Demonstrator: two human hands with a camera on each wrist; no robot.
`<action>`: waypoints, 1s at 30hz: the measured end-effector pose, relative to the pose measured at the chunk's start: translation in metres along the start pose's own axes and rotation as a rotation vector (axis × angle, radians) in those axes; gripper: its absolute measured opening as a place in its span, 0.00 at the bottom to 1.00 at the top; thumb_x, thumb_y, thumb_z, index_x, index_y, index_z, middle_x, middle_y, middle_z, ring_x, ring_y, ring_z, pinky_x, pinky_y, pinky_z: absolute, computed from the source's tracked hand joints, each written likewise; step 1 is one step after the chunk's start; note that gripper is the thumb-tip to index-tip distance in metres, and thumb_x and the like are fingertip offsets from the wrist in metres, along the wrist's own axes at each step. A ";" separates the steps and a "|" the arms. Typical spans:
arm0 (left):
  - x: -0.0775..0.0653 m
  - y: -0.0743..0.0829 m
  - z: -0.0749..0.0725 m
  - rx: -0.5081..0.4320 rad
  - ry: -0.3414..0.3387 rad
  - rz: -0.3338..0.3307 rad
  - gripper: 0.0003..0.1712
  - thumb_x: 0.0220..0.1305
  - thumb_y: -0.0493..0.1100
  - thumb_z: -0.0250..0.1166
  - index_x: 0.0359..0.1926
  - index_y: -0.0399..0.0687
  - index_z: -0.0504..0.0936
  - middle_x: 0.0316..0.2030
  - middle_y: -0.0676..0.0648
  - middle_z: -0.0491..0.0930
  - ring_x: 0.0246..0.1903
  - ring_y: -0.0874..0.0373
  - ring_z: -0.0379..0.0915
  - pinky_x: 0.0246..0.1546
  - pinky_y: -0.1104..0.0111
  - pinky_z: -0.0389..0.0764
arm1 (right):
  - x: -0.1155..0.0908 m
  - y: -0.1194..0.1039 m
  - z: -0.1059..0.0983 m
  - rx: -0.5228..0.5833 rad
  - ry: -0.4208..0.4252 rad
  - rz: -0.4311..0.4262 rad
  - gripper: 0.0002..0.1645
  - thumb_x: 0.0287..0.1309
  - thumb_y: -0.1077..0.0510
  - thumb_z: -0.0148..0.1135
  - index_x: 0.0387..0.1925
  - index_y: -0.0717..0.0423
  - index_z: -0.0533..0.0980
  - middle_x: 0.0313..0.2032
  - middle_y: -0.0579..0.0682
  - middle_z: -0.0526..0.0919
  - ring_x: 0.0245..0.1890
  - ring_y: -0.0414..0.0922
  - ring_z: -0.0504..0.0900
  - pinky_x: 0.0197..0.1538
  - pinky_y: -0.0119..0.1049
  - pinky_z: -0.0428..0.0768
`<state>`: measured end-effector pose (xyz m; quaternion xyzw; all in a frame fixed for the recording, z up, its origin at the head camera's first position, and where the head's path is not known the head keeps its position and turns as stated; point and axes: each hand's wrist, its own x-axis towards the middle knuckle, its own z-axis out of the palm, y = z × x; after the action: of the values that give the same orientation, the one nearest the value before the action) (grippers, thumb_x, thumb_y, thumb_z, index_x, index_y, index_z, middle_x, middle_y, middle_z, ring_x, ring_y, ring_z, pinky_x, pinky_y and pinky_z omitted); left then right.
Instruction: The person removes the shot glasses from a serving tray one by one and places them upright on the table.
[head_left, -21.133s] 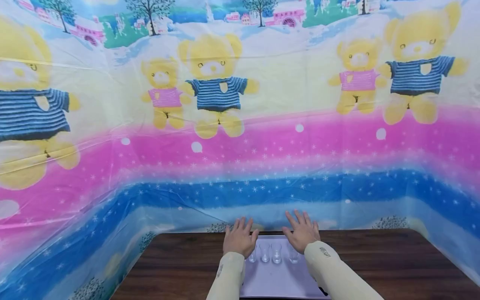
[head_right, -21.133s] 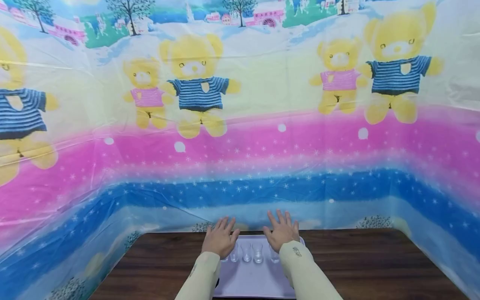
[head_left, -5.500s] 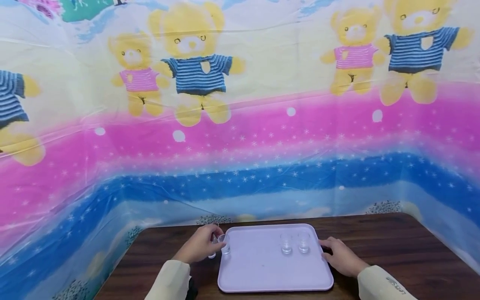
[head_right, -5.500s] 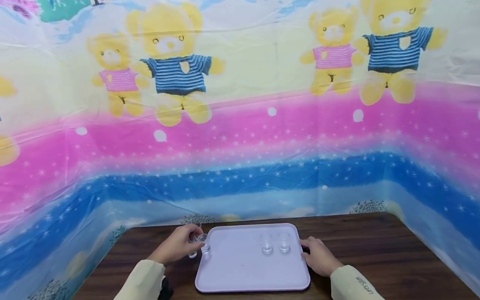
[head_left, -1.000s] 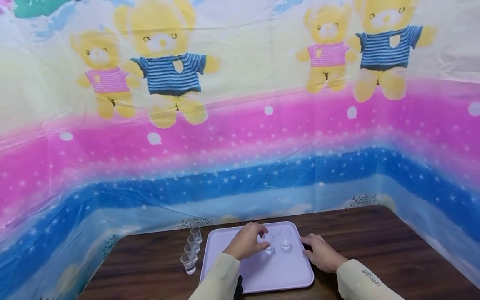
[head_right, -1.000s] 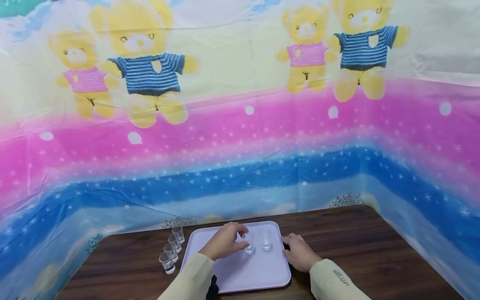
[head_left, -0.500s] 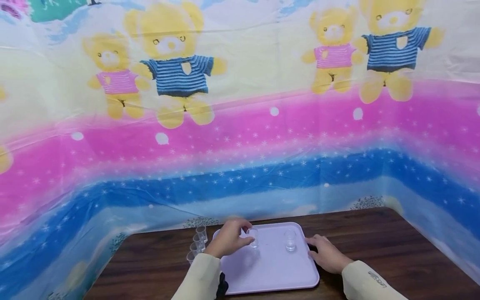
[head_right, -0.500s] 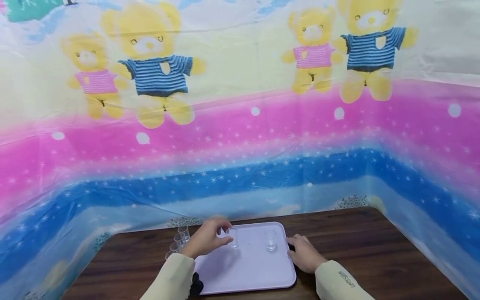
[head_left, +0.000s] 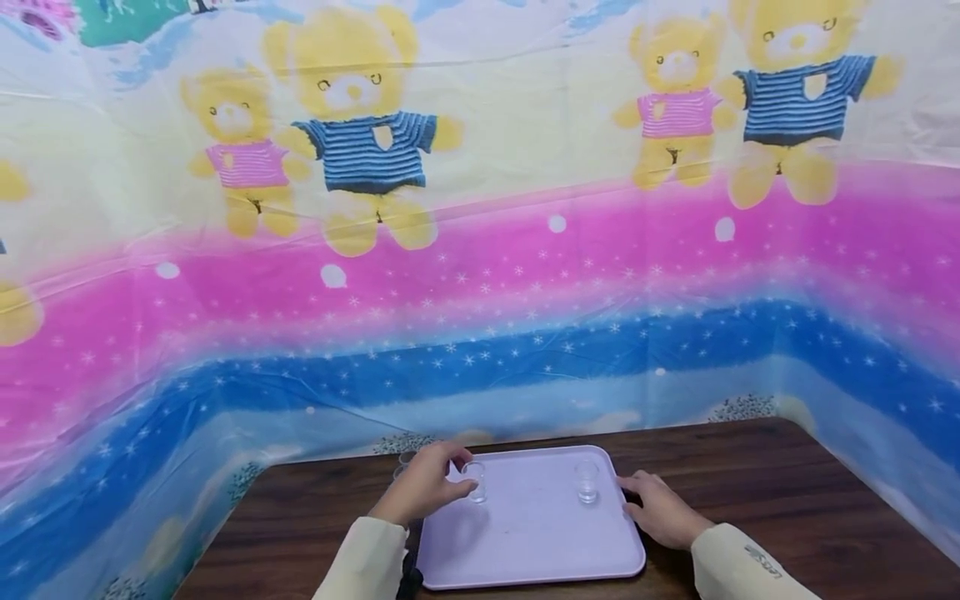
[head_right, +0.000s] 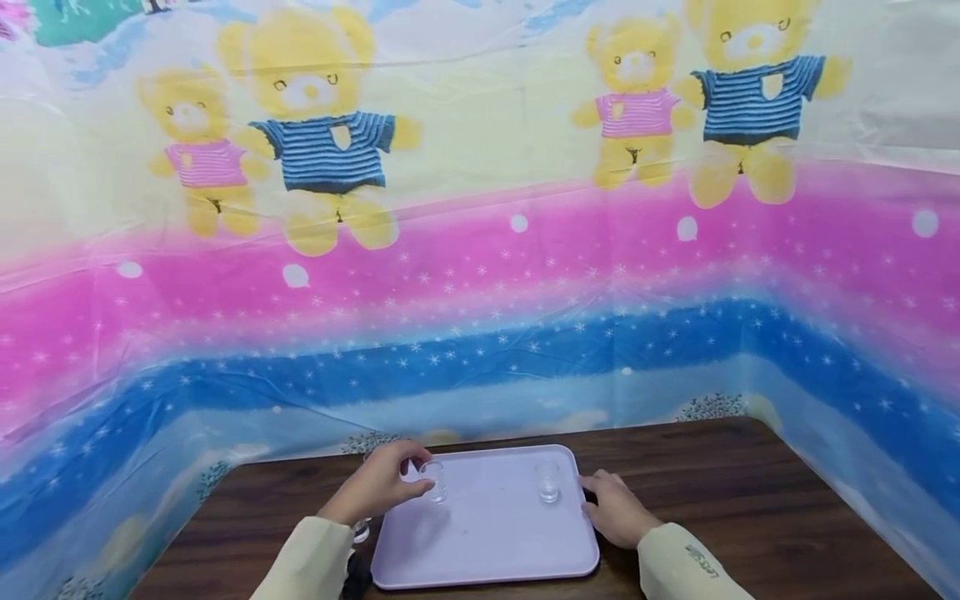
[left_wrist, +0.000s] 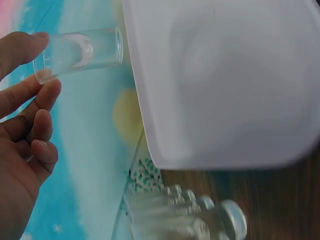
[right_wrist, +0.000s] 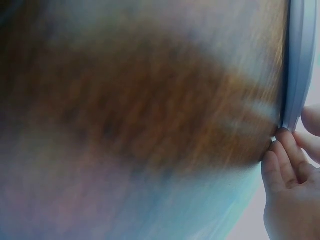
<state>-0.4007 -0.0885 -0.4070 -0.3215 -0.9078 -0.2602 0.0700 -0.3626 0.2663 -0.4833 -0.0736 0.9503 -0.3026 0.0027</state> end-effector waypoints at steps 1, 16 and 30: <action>-0.002 -0.001 -0.002 0.000 -0.006 -0.013 0.15 0.55 0.45 0.71 0.43 0.45 0.82 0.32 0.53 0.77 0.31 0.55 0.71 0.29 0.68 0.72 | 0.000 0.000 0.000 0.003 -0.001 0.001 0.25 0.60 0.66 0.60 0.59 0.66 0.71 0.41 0.50 0.74 0.46 0.50 0.73 0.45 0.48 0.73; -0.042 -0.020 -0.026 0.052 0.048 -0.024 0.14 0.48 0.40 0.71 0.37 0.43 0.82 0.28 0.54 0.75 0.27 0.60 0.69 0.26 0.69 0.72 | 0.000 0.000 0.001 0.007 0.002 -0.006 0.25 0.59 0.66 0.60 0.59 0.65 0.71 0.41 0.50 0.74 0.46 0.50 0.73 0.45 0.48 0.73; -0.092 -0.035 -0.047 0.053 0.028 -0.057 0.12 0.48 0.40 0.72 0.35 0.44 0.81 0.26 0.56 0.73 0.26 0.63 0.66 0.24 0.71 0.70 | 0.000 -0.002 -0.001 -0.003 -0.006 -0.004 0.25 0.60 0.66 0.60 0.59 0.66 0.71 0.42 0.51 0.74 0.47 0.51 0.73 0.47 0.50 0.73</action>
<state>-0.3521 -0.1864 -0.4089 -0.2900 -0.9220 -0.2426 0.0836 -0.3621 0.2656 -0.4810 -0.0765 0.9505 -0.3011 0.0046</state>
